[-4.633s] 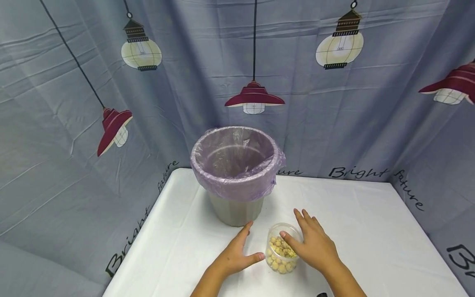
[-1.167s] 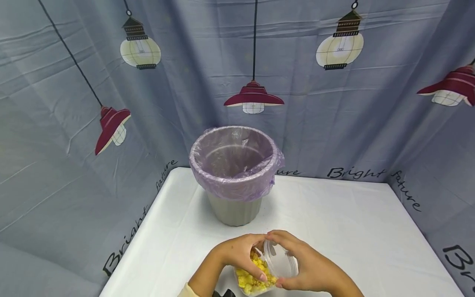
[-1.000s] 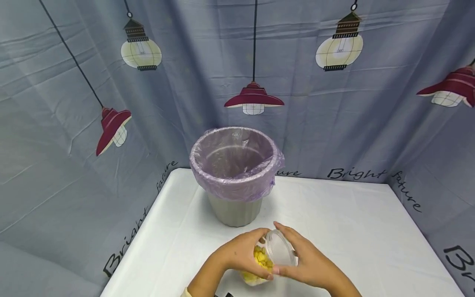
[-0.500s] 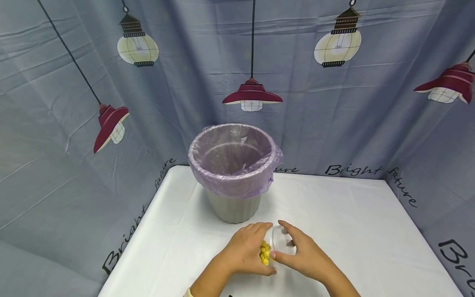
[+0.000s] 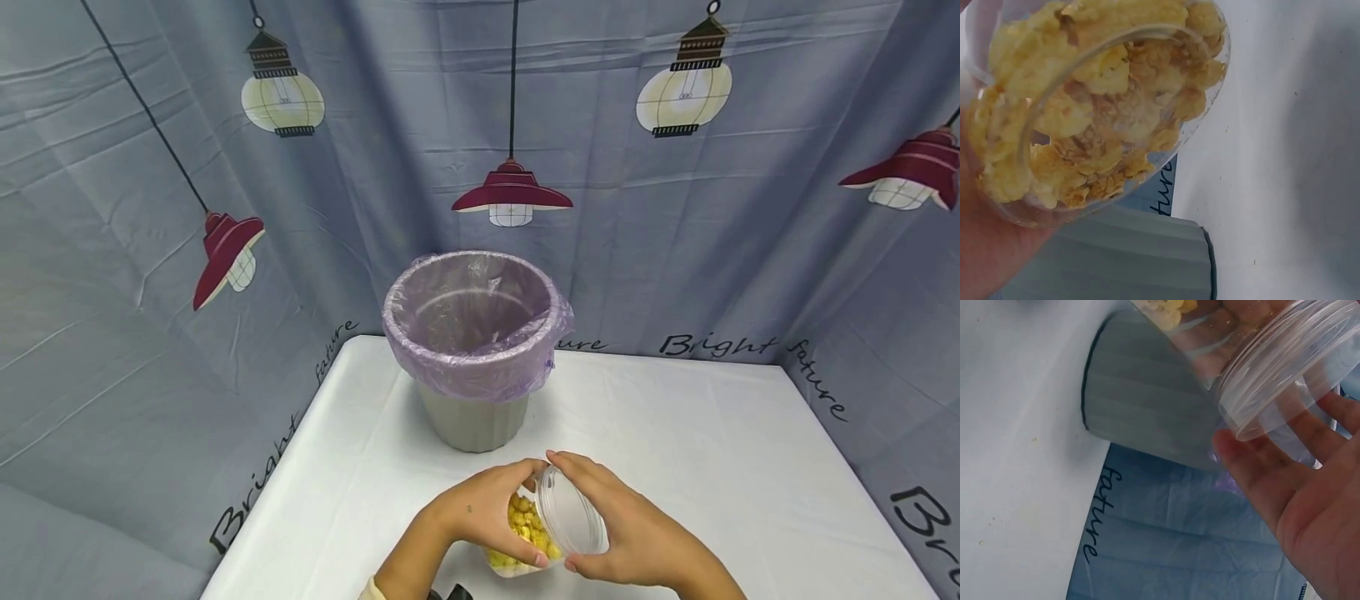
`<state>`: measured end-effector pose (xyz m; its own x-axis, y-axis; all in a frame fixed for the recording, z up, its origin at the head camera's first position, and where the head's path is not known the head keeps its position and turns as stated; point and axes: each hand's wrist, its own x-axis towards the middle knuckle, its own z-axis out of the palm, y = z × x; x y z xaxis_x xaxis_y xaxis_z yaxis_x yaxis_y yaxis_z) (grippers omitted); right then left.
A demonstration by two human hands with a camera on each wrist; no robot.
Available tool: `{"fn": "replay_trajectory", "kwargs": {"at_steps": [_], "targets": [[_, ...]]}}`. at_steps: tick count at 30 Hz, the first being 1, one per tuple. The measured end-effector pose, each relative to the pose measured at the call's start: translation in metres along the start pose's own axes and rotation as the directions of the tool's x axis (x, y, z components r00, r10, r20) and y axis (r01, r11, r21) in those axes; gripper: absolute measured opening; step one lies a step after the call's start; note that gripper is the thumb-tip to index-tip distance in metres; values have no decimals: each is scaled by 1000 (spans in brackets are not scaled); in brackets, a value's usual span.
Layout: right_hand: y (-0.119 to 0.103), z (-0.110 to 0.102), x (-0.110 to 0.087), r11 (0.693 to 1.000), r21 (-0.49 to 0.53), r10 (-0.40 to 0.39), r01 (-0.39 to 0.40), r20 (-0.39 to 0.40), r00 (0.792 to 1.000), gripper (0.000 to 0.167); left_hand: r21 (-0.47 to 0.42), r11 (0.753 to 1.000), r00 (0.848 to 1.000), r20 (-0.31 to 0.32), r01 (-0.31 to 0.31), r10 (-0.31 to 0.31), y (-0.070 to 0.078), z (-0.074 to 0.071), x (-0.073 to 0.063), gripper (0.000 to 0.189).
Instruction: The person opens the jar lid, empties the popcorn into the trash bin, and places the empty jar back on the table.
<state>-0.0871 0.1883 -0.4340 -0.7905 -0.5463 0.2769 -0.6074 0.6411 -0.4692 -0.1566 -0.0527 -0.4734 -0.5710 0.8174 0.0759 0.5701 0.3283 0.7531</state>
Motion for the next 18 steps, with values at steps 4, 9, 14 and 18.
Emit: {"fn": "replay_trajectory", "kwargs": {"at_steps": [4, 9, 14, 18], "targets": [[-1, -1, 0, 1000, 0, -12, 12, -2, 1000, 117, -34, 999, 1000, 28, -4, 5, 0, -1, 1, 86], [-2, -3, 0, 1000, -6, -31, 31, -5, 1000, 119, -81, 997, 999, 49, 0, 4, -2, -3, 1, 87], [0, -7, -2, 1000, 19, -8, 8, -3, 1000, 120, -116, 993, 1000, 18, 14, -12, -4, 0, 1, 92], [9, -11, -5, 997, 50, 53, -52, -23, 998, 120, -79, 995, 996, -52, 69, -73, -6, 0, -1, 96]]}}
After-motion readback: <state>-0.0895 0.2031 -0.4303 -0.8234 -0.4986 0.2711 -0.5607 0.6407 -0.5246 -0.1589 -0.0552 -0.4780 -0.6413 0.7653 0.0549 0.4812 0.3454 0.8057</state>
